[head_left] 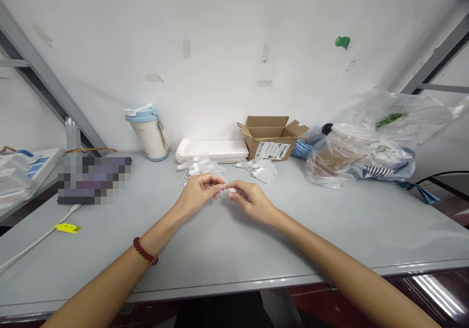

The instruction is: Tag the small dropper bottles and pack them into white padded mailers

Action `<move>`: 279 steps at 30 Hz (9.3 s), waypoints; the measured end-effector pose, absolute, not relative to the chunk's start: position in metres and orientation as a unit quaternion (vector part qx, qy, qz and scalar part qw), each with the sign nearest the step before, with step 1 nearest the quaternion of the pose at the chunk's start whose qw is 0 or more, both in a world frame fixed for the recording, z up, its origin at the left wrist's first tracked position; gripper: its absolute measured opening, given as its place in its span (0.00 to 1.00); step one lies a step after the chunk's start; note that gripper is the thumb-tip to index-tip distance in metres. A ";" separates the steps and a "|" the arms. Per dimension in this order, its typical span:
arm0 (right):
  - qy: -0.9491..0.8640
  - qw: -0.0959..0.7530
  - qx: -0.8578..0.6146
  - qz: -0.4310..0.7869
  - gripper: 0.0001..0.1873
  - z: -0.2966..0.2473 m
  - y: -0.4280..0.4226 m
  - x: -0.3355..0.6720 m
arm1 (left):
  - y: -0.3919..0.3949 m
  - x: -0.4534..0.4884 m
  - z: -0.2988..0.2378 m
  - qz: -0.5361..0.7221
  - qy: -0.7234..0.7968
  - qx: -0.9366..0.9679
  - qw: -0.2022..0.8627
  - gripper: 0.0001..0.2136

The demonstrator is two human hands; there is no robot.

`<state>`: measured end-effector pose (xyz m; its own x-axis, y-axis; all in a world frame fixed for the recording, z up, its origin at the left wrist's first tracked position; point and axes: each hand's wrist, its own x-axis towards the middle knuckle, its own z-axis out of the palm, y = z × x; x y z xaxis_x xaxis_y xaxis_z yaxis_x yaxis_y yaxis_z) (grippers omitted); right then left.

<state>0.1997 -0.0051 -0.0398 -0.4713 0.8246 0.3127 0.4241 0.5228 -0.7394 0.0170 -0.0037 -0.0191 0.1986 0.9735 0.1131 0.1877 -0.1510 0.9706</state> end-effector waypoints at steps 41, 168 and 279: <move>-0.804 0.354 -0.364 0.308 0.11 -0.047 -0.005 0.198 | 0.000 0.016 -0.033 0.342 0.450 0.666 0.487 0.11; -0.535 0.533 -0.395 0.522 0.15 -0.021 0.014 0.200 | -0.002 0.013 -0.020 0.400 0.424 0.587 0.561 0.15; -0.727 0.454 -0.515 -0.022 0.10 -0.031 0.068 0.264 | 0.023 -0.005 -0.045 0.385 0.432 0.815 0.019 0.13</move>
<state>0.2637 0.0684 -0.0313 -0.0582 0.7286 0.6824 0.7690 0.4687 -0.4348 -0.0052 0.0234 -0.0451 0.3306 0.7191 0.6112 0.6893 -0.6263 0.3640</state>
